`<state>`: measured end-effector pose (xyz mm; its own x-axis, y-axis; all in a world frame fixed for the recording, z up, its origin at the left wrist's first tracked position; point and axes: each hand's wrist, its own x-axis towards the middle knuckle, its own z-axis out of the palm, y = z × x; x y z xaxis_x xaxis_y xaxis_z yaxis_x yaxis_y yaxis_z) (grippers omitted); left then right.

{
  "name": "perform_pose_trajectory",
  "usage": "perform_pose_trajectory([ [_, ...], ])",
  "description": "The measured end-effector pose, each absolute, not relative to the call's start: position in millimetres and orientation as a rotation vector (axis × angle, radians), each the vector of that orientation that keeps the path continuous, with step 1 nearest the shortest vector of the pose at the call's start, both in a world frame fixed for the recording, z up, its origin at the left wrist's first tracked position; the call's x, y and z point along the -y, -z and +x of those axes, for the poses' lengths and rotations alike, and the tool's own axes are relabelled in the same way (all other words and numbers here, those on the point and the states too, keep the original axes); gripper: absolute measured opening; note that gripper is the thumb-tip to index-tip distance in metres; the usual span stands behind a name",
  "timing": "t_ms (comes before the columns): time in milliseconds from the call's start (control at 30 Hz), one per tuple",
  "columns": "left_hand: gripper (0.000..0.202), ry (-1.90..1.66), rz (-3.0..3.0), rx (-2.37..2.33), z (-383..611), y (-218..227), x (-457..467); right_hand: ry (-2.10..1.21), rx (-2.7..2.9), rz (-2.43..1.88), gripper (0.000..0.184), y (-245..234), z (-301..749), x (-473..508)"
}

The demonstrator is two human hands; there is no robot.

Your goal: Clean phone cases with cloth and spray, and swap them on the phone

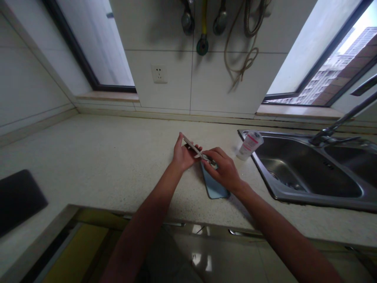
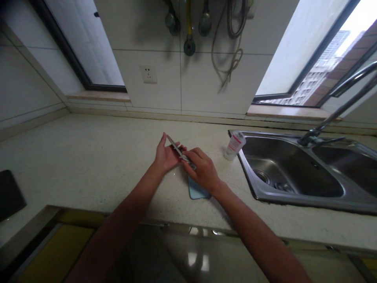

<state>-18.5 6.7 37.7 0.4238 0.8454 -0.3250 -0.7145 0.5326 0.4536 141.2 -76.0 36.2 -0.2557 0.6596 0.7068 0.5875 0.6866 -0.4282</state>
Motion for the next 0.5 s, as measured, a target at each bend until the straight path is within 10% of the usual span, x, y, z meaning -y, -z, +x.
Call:
perform_pose_trajectory([
  [233,0.017,-1.146,0.362,-0.506,-5,-31,-7,-1.019,1.187,-1.073,0.037,-29,139,66],
  [500,0.066,-1.058,0.245,-0.401,-14,-30,-7,-1.329,1.325,-1.149,0.038,-40,147,68],
])
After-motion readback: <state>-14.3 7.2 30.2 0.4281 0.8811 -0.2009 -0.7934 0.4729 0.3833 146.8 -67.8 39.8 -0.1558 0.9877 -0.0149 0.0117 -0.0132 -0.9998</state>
